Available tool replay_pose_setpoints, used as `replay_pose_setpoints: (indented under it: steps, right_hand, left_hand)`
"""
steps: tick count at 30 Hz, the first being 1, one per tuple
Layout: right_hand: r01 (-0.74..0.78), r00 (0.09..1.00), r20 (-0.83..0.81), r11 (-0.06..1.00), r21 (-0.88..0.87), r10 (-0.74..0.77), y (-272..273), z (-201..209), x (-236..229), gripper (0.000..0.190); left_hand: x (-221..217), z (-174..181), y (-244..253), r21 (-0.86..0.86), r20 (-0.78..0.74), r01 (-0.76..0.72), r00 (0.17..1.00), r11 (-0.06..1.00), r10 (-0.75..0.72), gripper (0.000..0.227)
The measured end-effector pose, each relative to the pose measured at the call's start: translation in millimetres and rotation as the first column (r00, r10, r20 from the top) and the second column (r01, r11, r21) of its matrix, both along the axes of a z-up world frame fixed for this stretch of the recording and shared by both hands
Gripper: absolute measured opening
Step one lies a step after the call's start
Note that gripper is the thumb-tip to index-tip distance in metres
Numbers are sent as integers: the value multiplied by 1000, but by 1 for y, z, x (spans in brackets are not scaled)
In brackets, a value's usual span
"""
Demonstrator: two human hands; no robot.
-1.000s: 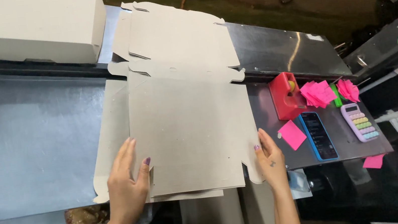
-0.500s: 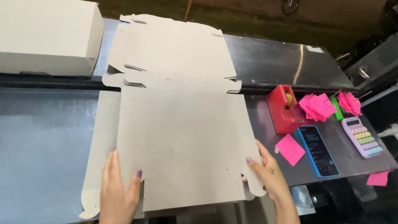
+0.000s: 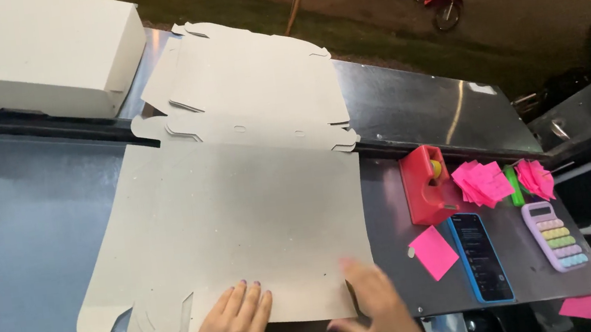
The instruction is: The person assembles flat cardboard boxes on a metal counter. They fold the side flaps, tuck the tabs into slots, and press the edges to form the box shape. Completed boxes are stacked on the left side of the counter.
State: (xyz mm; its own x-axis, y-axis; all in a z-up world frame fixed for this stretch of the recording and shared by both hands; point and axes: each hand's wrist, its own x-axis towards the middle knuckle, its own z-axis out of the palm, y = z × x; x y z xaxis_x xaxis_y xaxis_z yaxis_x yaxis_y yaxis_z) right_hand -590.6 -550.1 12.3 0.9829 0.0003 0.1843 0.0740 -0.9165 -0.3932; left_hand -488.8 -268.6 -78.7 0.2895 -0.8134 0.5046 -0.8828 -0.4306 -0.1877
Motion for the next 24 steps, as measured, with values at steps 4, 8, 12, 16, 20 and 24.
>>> replay_pose_setpoints:
  steps: [4,8,12,16,20,24]
  right_hand:
    - [-330,941,-70,943,39,332,16,-8,10,53]
    - [-350,916,-169,931,102,363,2,-3,25,60]
    - [-393,876,-183,881,264,446,-10,4,29,55]
    - [-333,901,-206,914,232,381,-6,9,29,43]
    - [-300,922,-169,918,261,350,11,19,18,71]
    - [-269,953,-114,957,108,280,20,0,20,41]
  left_hand:
    - [17,3,1,-10,-78,64,995,998,-64,29]
    - [24,-30,2,120,-271,96,961,988,-60,86]
    - [25,-27,3,33,-381,97,922,995,-77,76]
    - [18,-26,6,45,-316,89,946,995,-70,65]
    - [17,-11,8,43,-355,126,929,991,-102,51]
    - [13,13,-1,2,-214,31,976,1000,-30,33]
